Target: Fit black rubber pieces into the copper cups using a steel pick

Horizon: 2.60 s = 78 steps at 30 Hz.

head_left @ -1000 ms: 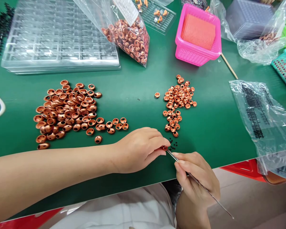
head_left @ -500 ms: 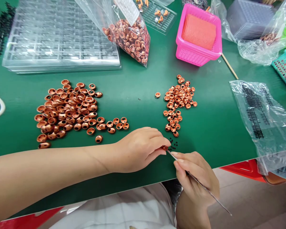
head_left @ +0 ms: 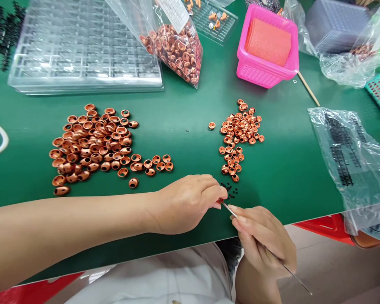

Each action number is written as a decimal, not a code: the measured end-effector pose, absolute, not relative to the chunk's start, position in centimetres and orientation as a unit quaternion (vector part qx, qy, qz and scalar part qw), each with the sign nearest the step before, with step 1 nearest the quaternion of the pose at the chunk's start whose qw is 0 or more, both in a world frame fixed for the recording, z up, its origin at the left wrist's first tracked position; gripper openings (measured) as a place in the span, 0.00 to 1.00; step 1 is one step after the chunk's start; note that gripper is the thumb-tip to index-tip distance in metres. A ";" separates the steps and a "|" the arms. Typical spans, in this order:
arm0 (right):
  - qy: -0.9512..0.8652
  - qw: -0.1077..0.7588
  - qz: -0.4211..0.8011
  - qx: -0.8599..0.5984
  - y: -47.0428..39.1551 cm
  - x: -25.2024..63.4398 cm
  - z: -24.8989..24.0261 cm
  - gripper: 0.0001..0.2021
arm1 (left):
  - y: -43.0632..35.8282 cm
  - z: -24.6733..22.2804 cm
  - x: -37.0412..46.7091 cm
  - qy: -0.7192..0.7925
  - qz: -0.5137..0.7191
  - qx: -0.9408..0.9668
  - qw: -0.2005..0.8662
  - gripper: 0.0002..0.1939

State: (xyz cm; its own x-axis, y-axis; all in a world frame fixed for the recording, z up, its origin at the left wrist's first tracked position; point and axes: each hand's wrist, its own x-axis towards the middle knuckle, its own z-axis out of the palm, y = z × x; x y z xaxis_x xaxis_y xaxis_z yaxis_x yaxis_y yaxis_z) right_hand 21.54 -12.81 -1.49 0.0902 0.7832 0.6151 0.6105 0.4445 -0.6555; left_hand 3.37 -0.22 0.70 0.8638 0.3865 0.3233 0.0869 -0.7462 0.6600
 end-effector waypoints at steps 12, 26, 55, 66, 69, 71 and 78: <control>-0.692 0.486 0.088 -0.526 -12.9 21.5 -1.4 0.21 | -0.1 0.4 3.6 0.153 0.223 0.887 0.375 0.07; -0.572 0.598 0.148 -0.541 -12.9 21.7 -1.7 0.17 | 0.1 0.8 3.5 0.152 0.226 0.862 0.428 0.05; -0.639 0.526 0.142 -0.543 -12.6 21.6 -1.2 0.19 | -0.1 0.4 3.5 0.142 0.251 0.881 0.375 0.06; -0.696 0.477 0.101 -0.526 -12.7 21.9 -1.3 0.18 | -0.2 0.6 3.5 0.145 0.207 0.902 0.350 0.09; -0.729 0.455 0.091 -0.503 -12.6 22.1 -1.2 0.18 | -0.2 0.6 3.6 0.150 0.203 0.903 0.348 0.09; -0.731 0.454 0.091 -0.502 -12.6 22.2 -1.2 0.18 | -0.3 0.6 3.6 0.155 0.196 0.901 0.354 0.09; -0.568 0.604 0.148 -0.540 -12.8 21.7 -1.4 0.15 | 0.7 2.3 2.6 0.184 0.101 0.910 0.358 0.08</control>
